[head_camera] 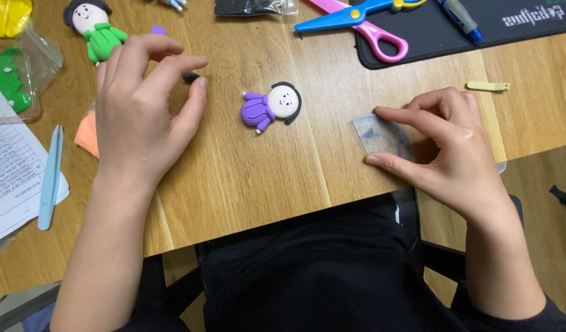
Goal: Assembling a small clay figure by attaching hair and details using hands and a plastic tool
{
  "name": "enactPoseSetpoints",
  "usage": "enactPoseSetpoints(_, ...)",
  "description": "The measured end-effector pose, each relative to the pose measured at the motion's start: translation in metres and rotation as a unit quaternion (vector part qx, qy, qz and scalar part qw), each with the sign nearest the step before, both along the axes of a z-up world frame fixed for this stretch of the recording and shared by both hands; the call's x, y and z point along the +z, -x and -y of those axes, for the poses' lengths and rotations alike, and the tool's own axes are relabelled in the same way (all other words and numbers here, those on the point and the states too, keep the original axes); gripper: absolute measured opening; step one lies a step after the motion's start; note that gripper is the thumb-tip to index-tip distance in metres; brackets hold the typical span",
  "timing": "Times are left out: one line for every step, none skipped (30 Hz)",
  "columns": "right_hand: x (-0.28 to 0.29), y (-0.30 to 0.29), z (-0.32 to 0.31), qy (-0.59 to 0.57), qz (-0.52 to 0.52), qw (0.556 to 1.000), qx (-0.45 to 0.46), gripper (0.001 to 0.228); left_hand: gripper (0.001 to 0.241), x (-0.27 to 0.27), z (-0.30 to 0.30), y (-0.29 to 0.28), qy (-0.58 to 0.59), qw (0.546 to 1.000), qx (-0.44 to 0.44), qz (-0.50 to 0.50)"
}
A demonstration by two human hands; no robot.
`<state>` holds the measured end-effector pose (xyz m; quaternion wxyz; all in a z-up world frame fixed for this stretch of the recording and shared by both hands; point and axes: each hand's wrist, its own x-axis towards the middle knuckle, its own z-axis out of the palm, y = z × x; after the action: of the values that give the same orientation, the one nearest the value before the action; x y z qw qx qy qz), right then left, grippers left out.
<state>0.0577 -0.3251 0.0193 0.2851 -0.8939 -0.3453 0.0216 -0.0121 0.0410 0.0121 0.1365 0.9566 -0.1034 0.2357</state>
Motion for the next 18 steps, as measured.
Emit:
enactPoseSetpoints(-0.001,0.002,0.003,0.003,-0.005,1.0,-0.008,0.057,0.013,0.0,0.001,0.001,-0.004,1.0,-0.002,0.014)
enactPoseSetpoints(-0.002,-0.001,-0.001,0.003,-0.005,1.0,-0.01,0.057,0.013,0.0,0.0,0.0,-0.003,1.0,-0.004,0.014)
enactPoseSetpoints(-0.004,-0.003,-0.005,0.002,0.007,1.0,0.004,0.058,0.013,0.0,0.0,0.0,-0.004,1.0,-0.008,0.02)
enactPoseSetpoints(-0.005,-0.005,-0.009,0.002,0.02,1.0,0.018,0.059,0.013,0.0,-0.001,0.0,-0.005,1.0,-0.011,0.026)
enactPoseSetpoints(-0.004,-0.004,-0.015,0.001,0.018,1.0,0.016,0.059,0.013,0.0,-0.001,0.001,-0.006,1.0,-0.013,0.025)
enactPoseSetpoints(-0.004,-0.003,-0.021,-0.01,-0.002,1.0,0.01,0.056,0.012,0.0,-0.002,0.002,-0.004,0.999,-0.016,0.027)
enactPoseSetpoints(-0.004,-0.003,-0.027,-0.021,-0.024,0.999,0.003,0.053,0.011,0.0,-0.002,0.002,-0.002,0.999,-0.02,0.029)
enactPoseSetpoints(-0.004,-0.002,-0.025,-0.022,-0.025,0.999,0.001,0.053,0.011,0.0,-0.004,0.003,-0.003,0.999,-0.022,0.027)
enactPoseSetpoints(-0.005,-0.001,-0.022,-0.022,-0.02,1.0,0.002,0.053,0.011,0.0,-0.004,0.003,-0.004,0.999,-0.018,0.026)
enactPoseSetpoints(-0.005,0.0,-0.019,-0.021,-0.015,1.0,0.003,0.052,0.011,-0.001,-0.004,0.004,-0.004,1.0,-0.015,0.026)
enactPoseSetpoints(-0.002,0.003,-0.015,-0.02,-0.016,1.0,0.001,0.052,0.011,-0.001,-0.004,0.004,-0.003,1.0,-0.017,0.025)
enactPoseSetpoints(0.002,0.005,-0.011,-0.015,-0.036,0.999,-0.01,0.053,0.012,-0.001,-0.003,0.003,0.0,0.999,-0.017,0.027)
enactPoseSetpoints(0.005,0.008,-0.006,-0.01,-0.056,0.998,-0.02,0.053,0.012,-0.001,-0.003,0.004,0.003,0.999,-0.017,0.029)
enactPoseSetpoints(0.002,0.007,-0.004,-0.01,-0.057,0.998,-0.022,0.053,0.012,-0.001,-0.002,0.004,0.003,0.999,-0.018,0.028)
enactPoseSetpoints(0.0,0.007,-0.002,-0.008,-0.038,0.999,-0.015,0.054,0.012,0.0,-0.001,0.004,0.005,0.999,-0.024,0.027)
enactPoseSetpoints(-0.003,0.006,0.0,-0.005,-0.02,1.0,-0.008,0.054,0.012,0.001,0.0,0.004,0.006,0.999,-0.03,0.027)
enactPoseSetpoints(-0.004,0.004,-0.004,-0.005,-0.02,1.0,-0.01,0.054,0.012,0.0,0.0,0.004,0.006,0.999,-0.032,0.026)
enactPoseSetpoints(-0.004,0.002,-0.008,-0.01,-0.017,1.0,-0.008,0.053,0.012,-0.002,-0.001,0.003,0.006,0.999,-0.029,0.026)
